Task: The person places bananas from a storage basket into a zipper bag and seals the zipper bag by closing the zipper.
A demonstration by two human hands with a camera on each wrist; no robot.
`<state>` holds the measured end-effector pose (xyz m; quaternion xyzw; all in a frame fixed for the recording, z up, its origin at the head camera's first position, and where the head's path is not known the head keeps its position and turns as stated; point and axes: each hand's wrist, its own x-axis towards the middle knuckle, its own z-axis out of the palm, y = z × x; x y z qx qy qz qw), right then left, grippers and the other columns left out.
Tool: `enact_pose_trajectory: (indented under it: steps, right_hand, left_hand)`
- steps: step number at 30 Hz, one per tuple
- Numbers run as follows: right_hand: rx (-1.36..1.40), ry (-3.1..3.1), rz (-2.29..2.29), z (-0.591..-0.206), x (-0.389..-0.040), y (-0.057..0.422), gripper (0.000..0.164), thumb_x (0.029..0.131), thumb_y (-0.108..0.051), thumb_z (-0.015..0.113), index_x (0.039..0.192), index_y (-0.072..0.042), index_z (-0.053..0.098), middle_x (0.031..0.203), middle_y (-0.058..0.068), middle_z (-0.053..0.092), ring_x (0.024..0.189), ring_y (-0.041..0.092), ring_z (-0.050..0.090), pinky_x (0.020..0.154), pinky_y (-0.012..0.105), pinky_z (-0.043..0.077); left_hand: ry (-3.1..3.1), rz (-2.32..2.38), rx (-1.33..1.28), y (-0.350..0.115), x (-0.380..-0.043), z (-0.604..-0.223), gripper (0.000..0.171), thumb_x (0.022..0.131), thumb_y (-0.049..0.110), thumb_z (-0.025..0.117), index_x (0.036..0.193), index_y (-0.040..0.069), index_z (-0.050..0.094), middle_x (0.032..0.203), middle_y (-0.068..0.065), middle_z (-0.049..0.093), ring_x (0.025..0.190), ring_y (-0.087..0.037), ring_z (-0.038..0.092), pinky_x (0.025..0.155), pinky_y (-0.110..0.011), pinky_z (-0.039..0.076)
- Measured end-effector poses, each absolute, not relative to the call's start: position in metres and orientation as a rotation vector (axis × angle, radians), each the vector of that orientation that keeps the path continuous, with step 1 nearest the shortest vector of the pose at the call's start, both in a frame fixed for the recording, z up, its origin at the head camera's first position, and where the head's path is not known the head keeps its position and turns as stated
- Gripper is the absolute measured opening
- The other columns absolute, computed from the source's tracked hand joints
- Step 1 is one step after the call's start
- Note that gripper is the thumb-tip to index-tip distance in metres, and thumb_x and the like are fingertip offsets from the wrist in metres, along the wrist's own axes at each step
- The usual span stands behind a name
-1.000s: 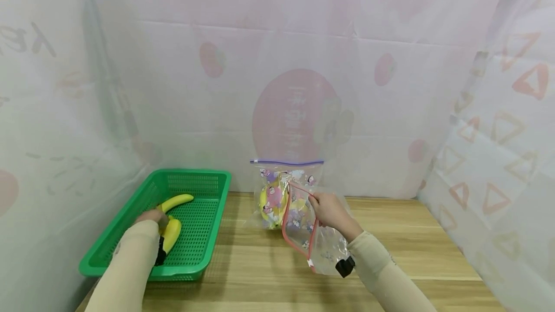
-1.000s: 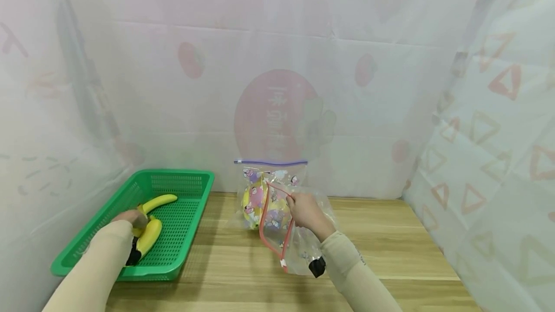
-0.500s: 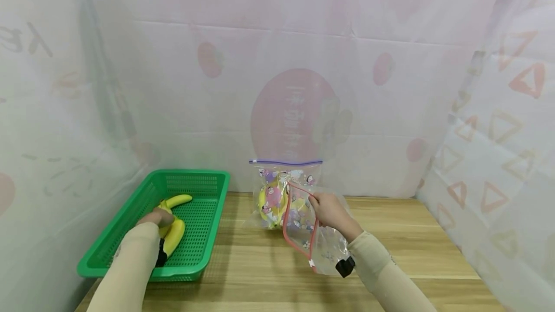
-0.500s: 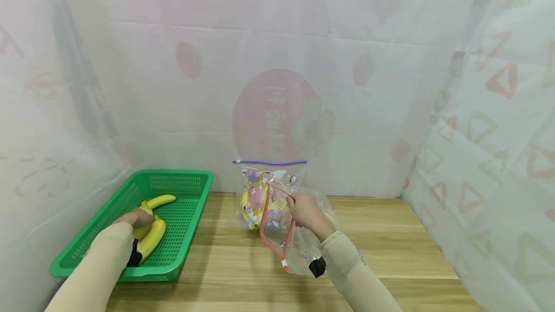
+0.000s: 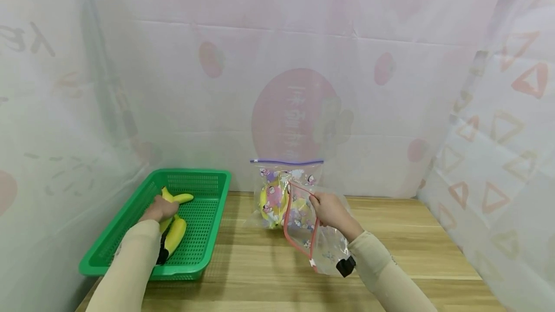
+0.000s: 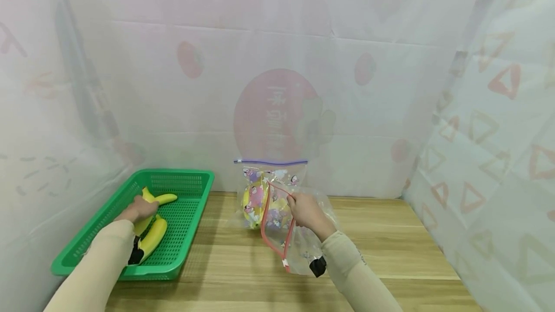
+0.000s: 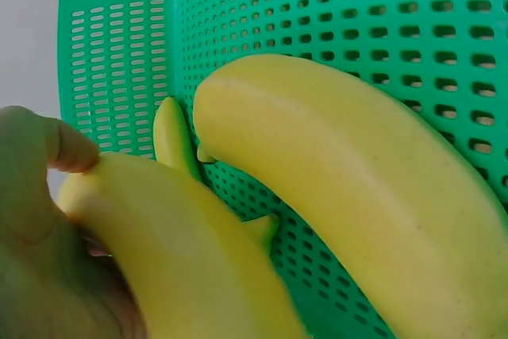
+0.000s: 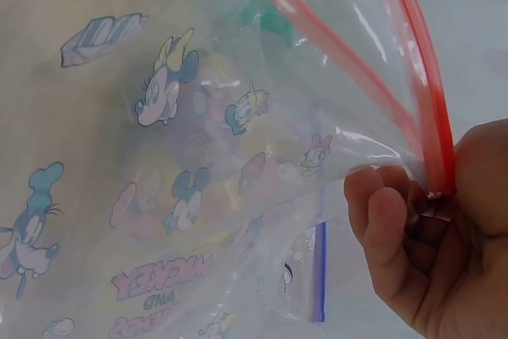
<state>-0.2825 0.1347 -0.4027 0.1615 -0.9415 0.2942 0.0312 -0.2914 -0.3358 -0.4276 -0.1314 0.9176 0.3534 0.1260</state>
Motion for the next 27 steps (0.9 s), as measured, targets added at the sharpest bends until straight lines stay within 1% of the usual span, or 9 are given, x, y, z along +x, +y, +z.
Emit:
enact_pose_trajectory:
  steps: [3, 5, 8, 11, 14, 16, 19, 24, 27]
  right_hand:
    - [0.502, -2.899, 0.912, -0.403, -0.282, 0.135, 0.032, 0.103, -0.024, 0.039, 0.082, -0.011, 0.059, 0.049, 0.001, 0.051, 0.038, 0.015, 0.051, 0.040, 0.029, 0.044]
    - [0.509, -2.894, 0.913, -0.402, -0.281, 0.135, 0.032, 0.103, -0.024, 0.040, 0.081, -0.011, 0.059, 0.048, 0.001, 0.051, 0.038, 0.015, 0.051, 0.039, 0.029, 0.044]
    - [0.507, -2.890, 0.916, -0.402, -0.281, 0.135, 0.032, 0.103, -0.024, 0.040, 0.080, -0.011, 0.059, 0.048, 0.001, 0.051, 0.037, 0.014, 0.051, 0.039, 0.029, 0.044]
    - [0.494, -2.893, 0.924, -0.401, -0.281, 0.134, 0.032, 0.103, -0.024, 0.040, 0.079, -0.011, 0.058, 0.048, 0.001, 0.051, 0.037, 0.014, 0.051, 0.039, 0.029, 0.044]
    - [0.486, -2.900, 0.927, -0.401, -0.282, 0.134, 0.032, 0.103, -0.024, 0.040, 0.078, -0.011, 0.057, 0.048, 0.001, 0.051, 0.037, 0.014, 0.051, 0.039, 0.029, 0.043]
    - [0.492, -2.898, 0.920, -0.401, -0.281, 0.134, 0.033, 0.103, -0.024, 0.040, 0.077, -0.011, 0.056, 0.048, 0.001, 0.051, 0.037, 0.014, 0.051, 0.039, 0.029, 0.043]
    - [0.504, -2.891, 0.908, -0.401, -0.281, 0.134, 0.033, 0.103, -0.024, 0.040, 0.076, -0.011, 0.056, 0.048, 0.001, 0.051, 0.037, 0.014, 0.051, 0.039, 0.029, 0.043]
    - [0.490, -2.896, 0.897, -0.400, -0.282, 0.135, 0.034, 0.103, -0.025, 0.040, 0.074, -0.012, 0.055, 0.048, 0.001, 0.051, 0.036, 0.013, 0.051, 0.039, 0.028, 0.043]
    - [0.481, -2.904, 0.893, -0.400, -0.283, 0.136, 0.034, 0.103, -0.025, 0.041, 0.074, -0.012, 0.055, 0.048, 0.001, 0.051, 0.037, 0.014, 0.051, 0.039, 0.029, 0.043]
  left_hand:
    - [2.685, 1.045, -0.383, -0.336, -0.293, -0.428, 0.087, 0.096, 0.042, 0.028, 0.136, -0.016, -0.021, 0.131, -0.050, 0.013, 0.116, -0.063, 0.024, 0.088, -0.063, 0.034]
    - [2.706, 1.036, -0.383, -0.337, -0.296, -0.430, 0.088, 0.096, 0.046, 0.027, 0.136, -0.017, -0.021, 0.132, -0.050, 0.012, 0.117, -0.063, 0.023, 0.089, -0.063, 0.034]
    - [2.733, 1.020, -0.378, -0.337, -0.300, -0.432, 0.090, 0.096, 0.049, 0.028, 0.137, -0.017, -0.019, 0.129, -0.050, 0.017, 0.114, -0.062, 0.030, 0.086, -0.062, 0.037]
    - [2.789, 0.959, -0.338, -0.336, -0.302, -0.433, 0.095, 0.095, 0.050, 0.036, 0.137, -0.020, -0.013, 0.123, -0.050, 0.025, 0.108, -0.060, 0.038, 0.080, -0.058, 0.042]
    - [2.842, 0.905, -0.299, -0.335, -0.301, -0.431, 0.095, 0.094, 0.044, 0.048, 0.136, -0.021, -0.005, 0.114, -0.048, 0.035, 0.099, -0.055, 0.048, 0.073, -0.054, 0.046]
    - [2.868, 0.898, -0.275, -0.333, -0.300, -0.429, 0.092, 0.092, 0.039, 0.053, 0.136, -0.021, -0.001, 0.109, -0.045, 0.040, 0.093, -0.051, 0.052, 0.069, -0.051, 0.047]
    - [2.890, 0.923, -0.251, -0.329, -0.299, -0.425, 0.088, 0.091, 0.033, 0.055, 0.137, -0.020, 0.002, 0.103, -0.039, 0.044, 0.086, -0.044, 0.054, 0.064, -0.046, 0.047]
    - [2.927, 0.968, -0.201, -0.320, -0.298, -0.420, 0.084, 0.092, 0.033, 0.056, 0.139, -0.018, 0.008, 0.102, -0.034, 0.046, 0.083, -0.040, 0.054, 0.059, -0.042, 0.046]
    - [2.941, 1.000, -0.168, -0.315, -0.298, -0.418, 0.080, 0.092, 0.030, 0.056, 0.138, -0.018, 0.012, 0.098, -0.031, 0.048, 0.080, -0.037, 0.055, 0.058, -0.039, 0.046]
